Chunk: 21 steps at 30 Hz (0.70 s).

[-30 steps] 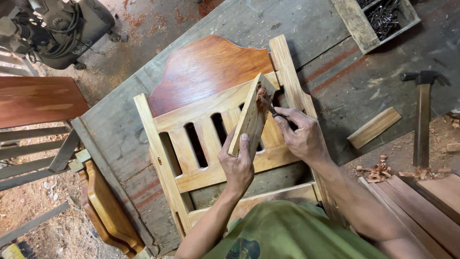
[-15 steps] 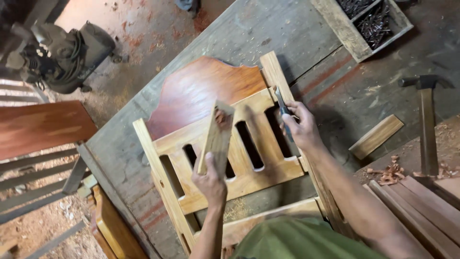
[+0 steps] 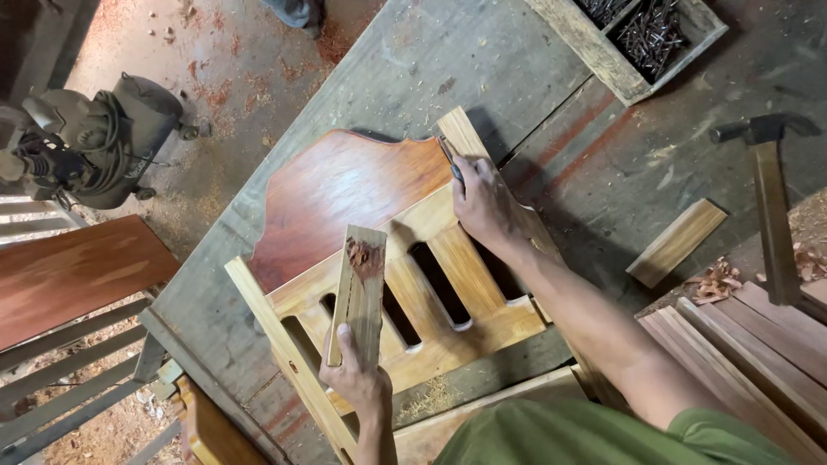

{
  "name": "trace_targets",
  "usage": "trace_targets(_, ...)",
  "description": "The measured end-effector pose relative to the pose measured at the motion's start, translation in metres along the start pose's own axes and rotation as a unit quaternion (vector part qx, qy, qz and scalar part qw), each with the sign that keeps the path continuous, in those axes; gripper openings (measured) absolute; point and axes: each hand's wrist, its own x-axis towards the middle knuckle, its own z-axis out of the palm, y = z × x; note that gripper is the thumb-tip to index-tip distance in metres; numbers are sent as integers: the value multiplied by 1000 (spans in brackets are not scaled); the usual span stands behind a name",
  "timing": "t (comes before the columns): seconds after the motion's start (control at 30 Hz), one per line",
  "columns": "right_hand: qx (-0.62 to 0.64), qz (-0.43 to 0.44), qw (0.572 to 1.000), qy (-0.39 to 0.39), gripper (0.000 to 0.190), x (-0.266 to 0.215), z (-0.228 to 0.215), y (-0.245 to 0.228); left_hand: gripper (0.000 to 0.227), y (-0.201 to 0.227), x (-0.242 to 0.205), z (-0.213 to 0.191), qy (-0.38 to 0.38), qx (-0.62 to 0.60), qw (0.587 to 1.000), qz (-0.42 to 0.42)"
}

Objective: The person uses a chisel to carve and shape a wooden piece, then hammers it into place on a wooden chair frame. They also use a hammer to secure other parts of the chair and apply a reddish substance to the wood.

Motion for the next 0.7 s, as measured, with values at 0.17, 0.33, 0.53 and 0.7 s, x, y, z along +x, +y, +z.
trace_targets(0.17,-46,43,997,-40,36,0,14,9,79,-117,13,-24,-7,301,886,352)
trace_targets(0.33,-29,95,993,-61,40,-3,31,9,108,-156,12,-37,-2,404,844,354)
trace_targets(0.53,-83,64,991,-84,30,-7,12,1,98,-130,9,-37,-28,329,864,380)
trace_targets(0.7,-48,10,997,-59,36,-10,-22,-10,100,-128,13,-29,-19,353,854,381)
